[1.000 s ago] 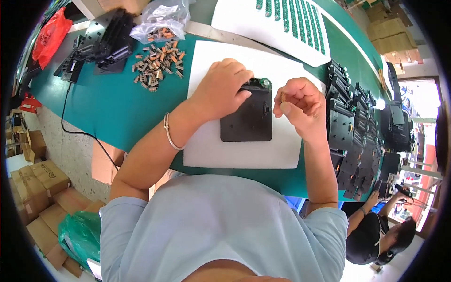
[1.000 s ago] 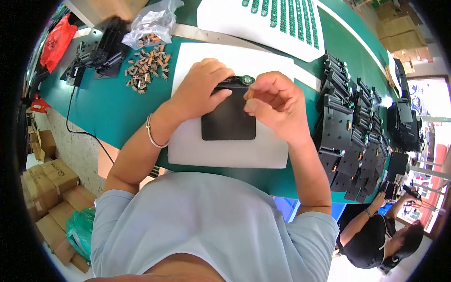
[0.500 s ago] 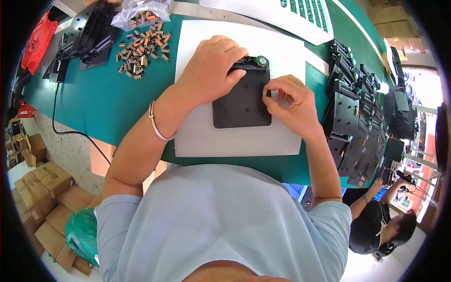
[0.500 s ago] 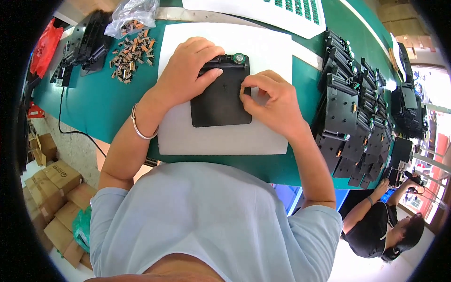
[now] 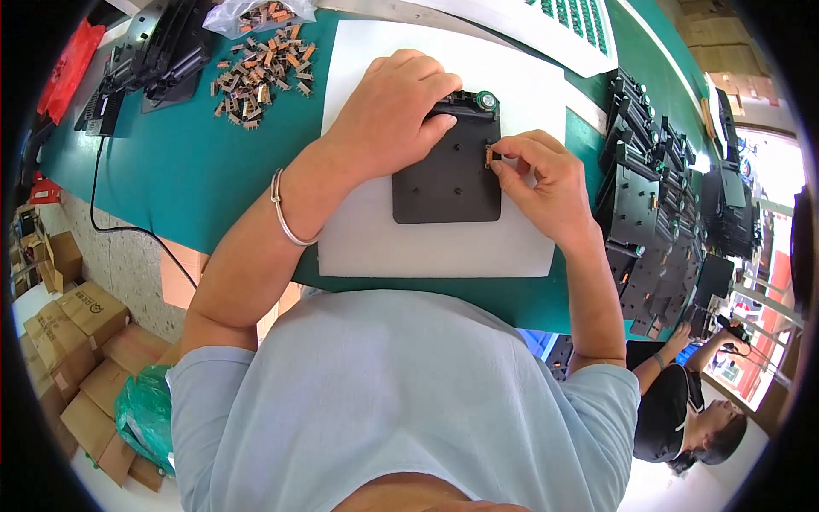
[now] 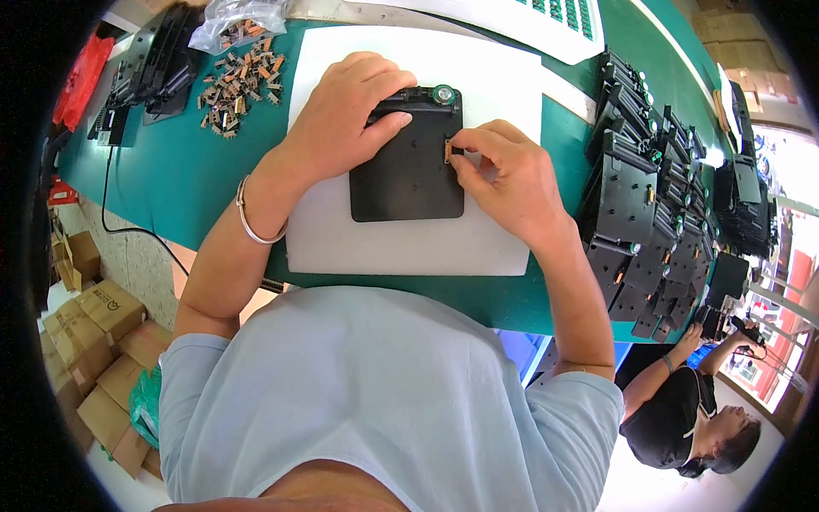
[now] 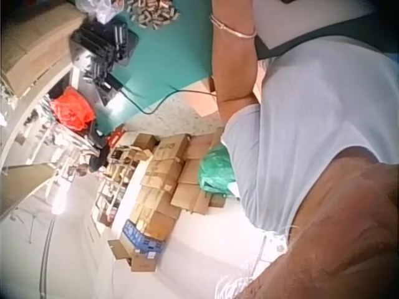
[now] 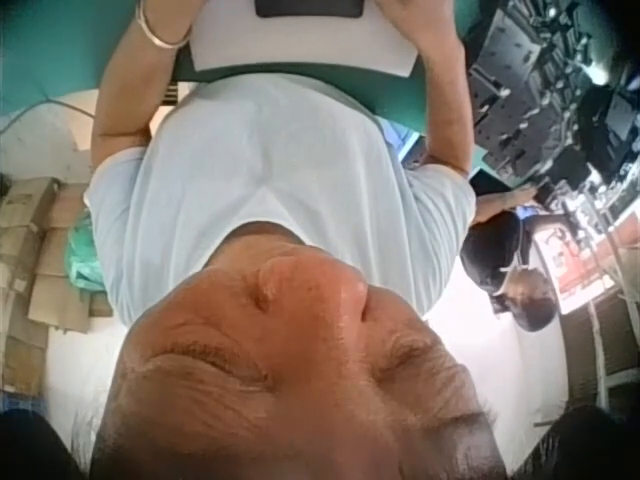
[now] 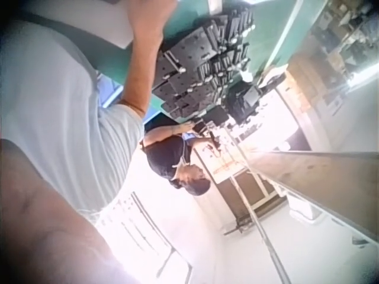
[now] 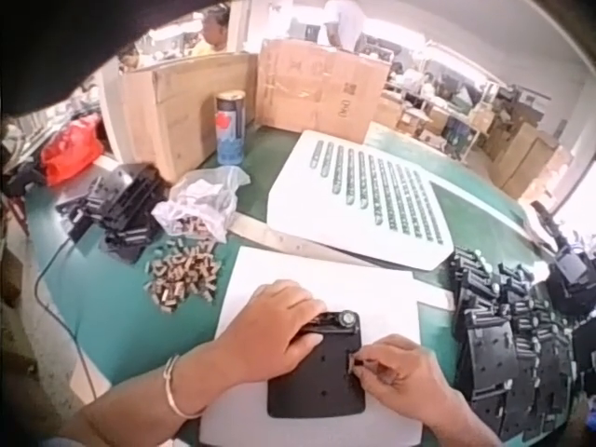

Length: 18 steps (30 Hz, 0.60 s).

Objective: The person assembles small electronic and mechanical components onto a plastic base plate by hand, taking circuit boards, metal springs, and screws from a plastic tray and attaching them to the base plate.

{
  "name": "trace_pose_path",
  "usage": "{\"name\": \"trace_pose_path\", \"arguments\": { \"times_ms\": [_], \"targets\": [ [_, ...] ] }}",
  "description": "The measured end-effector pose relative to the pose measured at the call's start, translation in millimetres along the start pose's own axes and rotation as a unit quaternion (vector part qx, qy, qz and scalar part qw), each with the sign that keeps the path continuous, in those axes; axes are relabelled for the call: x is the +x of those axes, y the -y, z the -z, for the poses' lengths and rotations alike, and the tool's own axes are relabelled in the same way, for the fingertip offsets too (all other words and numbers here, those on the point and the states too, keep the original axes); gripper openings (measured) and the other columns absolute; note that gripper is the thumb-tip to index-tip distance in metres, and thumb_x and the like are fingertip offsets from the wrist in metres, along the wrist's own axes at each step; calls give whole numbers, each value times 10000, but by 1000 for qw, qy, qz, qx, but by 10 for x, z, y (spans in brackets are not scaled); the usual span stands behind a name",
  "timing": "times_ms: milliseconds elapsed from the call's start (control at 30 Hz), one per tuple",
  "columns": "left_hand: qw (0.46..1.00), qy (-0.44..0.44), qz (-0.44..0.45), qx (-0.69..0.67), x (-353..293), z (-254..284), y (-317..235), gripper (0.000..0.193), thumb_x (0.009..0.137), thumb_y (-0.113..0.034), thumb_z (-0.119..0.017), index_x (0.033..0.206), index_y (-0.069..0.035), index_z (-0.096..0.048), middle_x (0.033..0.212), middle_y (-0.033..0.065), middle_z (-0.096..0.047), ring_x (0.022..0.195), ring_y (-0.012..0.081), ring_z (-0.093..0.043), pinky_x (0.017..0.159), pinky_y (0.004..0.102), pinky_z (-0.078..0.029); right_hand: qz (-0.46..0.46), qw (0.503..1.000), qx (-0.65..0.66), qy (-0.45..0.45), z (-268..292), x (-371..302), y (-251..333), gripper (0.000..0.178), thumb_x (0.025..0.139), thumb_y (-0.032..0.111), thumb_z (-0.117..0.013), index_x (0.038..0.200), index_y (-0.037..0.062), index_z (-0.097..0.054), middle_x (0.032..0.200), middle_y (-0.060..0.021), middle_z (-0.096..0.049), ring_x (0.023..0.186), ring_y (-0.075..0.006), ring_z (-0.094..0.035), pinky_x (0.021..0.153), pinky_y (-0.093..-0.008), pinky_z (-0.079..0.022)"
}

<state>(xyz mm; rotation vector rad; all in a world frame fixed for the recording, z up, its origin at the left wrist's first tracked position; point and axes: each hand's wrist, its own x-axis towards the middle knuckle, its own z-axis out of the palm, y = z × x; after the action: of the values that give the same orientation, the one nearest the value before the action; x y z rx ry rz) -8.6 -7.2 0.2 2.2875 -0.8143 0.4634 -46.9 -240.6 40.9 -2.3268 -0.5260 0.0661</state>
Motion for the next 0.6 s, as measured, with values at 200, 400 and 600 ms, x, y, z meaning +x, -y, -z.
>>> {"name": "trace_pose_path", "arguments": {
  "times_ms": [200,400,600],
  "targets": [
    [1000,8,7,1,9,9,-8,343,793,-154,-705,1106,-46,-612,1063,130,-623,1056,327,-557,948,434,-443,11,1000,-22,11,22,28,16,170,790,60,-737,955,43,-702,862,-80,-646,654,-162,-629,608,-278,-514],
    [1000,6,7,2,8,7,-9,346,791,-153,-707,1108,-52,-609,1067,128,-620,1062,326,-556,953,435,-439,-3,999,-31,27,32,60,44,150,785,60,-734,928,37,-692,830,-72,-642,649,-158,-618,601,-285,-507],
    [1000,3,6,-1,3,2,-8,347,790,-151,-706,1109,-58,-605,1068,128,-616,1063,327,-554,953,437,-437,0,999,-24,34,43,74,24,149,792,62,-732,933,32,-690,814,-65,-640,638,-148,-605,592,-272,-497]
  ]
}}
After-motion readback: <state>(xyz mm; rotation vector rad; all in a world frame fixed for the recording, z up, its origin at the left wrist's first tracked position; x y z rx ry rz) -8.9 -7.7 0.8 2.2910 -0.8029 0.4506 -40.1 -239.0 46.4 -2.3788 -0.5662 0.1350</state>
